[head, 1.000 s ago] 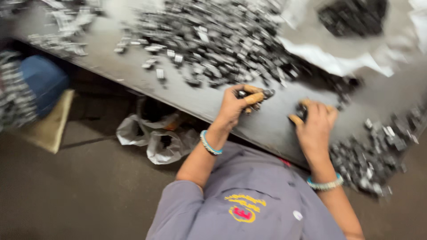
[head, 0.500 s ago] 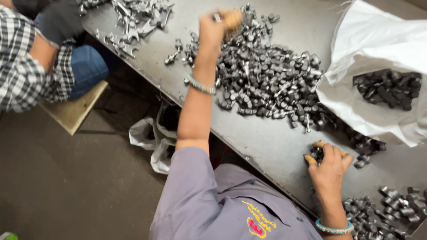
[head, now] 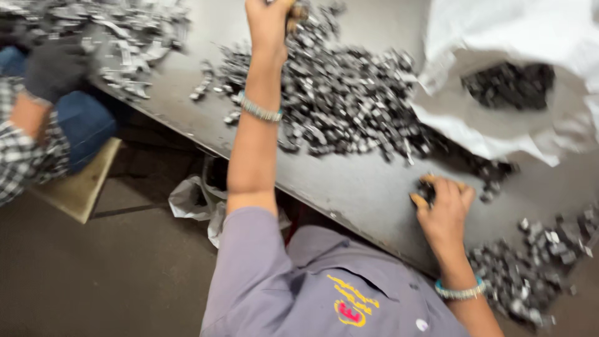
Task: The person sorts small dark metal forged fittings on a large metal table, picking up items by hand, briefly turning them over, and placing them into separate piles and into a white plastic bag at the edge of the table. They repeatedly gather handfuls from the pile and redistribute sorted pieces across the table surface.
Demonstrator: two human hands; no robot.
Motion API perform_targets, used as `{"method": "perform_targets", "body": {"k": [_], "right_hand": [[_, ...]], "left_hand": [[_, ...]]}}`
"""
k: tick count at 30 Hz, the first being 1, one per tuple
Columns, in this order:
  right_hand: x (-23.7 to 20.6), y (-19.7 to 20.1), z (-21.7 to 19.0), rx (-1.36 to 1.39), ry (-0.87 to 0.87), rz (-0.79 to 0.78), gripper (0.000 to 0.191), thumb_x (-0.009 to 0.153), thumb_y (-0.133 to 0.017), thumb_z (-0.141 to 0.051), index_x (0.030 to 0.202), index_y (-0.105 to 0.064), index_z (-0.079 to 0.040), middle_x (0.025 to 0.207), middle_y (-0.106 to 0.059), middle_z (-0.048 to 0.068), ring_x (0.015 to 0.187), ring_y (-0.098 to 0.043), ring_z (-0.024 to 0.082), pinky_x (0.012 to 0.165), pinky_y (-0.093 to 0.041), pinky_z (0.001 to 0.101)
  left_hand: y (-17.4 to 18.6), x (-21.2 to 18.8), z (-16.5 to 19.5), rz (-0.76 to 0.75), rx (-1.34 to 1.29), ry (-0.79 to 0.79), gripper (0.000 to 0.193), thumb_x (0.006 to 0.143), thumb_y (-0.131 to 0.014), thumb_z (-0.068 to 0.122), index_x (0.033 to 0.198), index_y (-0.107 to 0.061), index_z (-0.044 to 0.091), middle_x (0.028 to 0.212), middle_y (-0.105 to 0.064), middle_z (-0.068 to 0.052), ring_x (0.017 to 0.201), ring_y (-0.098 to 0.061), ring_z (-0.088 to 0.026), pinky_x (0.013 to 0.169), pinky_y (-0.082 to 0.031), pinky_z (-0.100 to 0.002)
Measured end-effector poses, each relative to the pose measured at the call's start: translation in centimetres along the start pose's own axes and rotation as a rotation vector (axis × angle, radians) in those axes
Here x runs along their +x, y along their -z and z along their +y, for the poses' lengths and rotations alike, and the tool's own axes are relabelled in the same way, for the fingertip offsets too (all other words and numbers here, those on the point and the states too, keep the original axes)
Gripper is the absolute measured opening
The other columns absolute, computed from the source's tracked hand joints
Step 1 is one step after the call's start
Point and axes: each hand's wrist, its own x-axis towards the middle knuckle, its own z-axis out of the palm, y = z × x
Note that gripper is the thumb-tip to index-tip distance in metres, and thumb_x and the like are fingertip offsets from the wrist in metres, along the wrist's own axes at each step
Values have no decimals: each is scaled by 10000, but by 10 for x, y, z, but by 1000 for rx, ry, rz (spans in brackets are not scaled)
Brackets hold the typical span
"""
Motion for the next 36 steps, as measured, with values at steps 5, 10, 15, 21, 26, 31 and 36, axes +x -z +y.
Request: {"method": "perform_targets", "body": {"k": [5, 10, 15, 21, 26, 31, 36], "right_hand": [[-11, 3, 4, 71, 28, 13, 445, 755, -833, -45, 1177, -696, -69, 1146, -691, 116, 1112, -485, 398, 1013, -415, 475], [-33, 5, 4, 77, 40, 29, 416, 813, -774, 34, 1206, -696, -76, 1178, -703, 74, 1210, -536, 344, 1060, -449, 457], [-54, 12, 6, 43, 45, 24, 363, 779, -811, 16, 1123, -725, -62, 1090, -704, 69, 1141, -524, 341, 1014, -448, 470], [-67, 17, 18, 371, -98, 32, 302, 830, -781, 38, 1110, -685, -24, 1109, -668, 104, 1092, -584, 297, 959, -508, 395], [-83, 20, 39, 1354, -335, 0, 326, 948, -784, -10, 1232, -624, -19, 1174, -667, 77, 1087, -656, 170, 957, -564, 309], [-88, 24, 55, 1715, -666, -126, 371, 970, -726, -109, 1308, -627, 6, 1118, -713, 135, 940, -699, 227, 736, -584, 340], [-84, 28, 48, 1660, -743, -140, 398, 974, -688, -124, 1326, -617, 50, 1149, -727, 94, 982, -698, 175, 781, -588, 305]], "left_hand": [[-9, -126, -39, -266, -10, 334, 279, 994, -702, 181, 1205, -728, 0, 1036, -804, -95, 557, -604, -59, 413, -364, -192], [-36, -221, -37, -335, 21, 588, 307, 963, -725, 194, 1218, -747, 23, 967, -797, -78, 542, -588, -35, 422, -364, -163], [-53, -283, -61, -395, -14, 748, 330, 939, -746, 207, 1213, -746, 22, 924, -784, -71, 551, -599, -38, 429, -370, -162], [-71, -324, -73, -528, 91, 754, 311, 926, -764, 175, 1196, -749, 21, 908, -737, -55, 578, -600, -35, 448, -411, -173], [-80, -335, -79, -585, -112, 841, 305, 929, -686, 196, 1182, -725, 30, 920, -771, -64, 585, -640, -67, 444, -425, -186], [-84, -345, -95, -605, -224, 1004, 362, 1022, -673, 294, 1220, -733, -3, 949, -748, -105, 636, -641, -79, 489, -463, -195], [-97, -359, -98, -572, -288, 1083, 447, 1008, -635, 391, 1181, -689, -18, 977, -741, -114, 715, -723, -155, 556, -607, -292]]}}
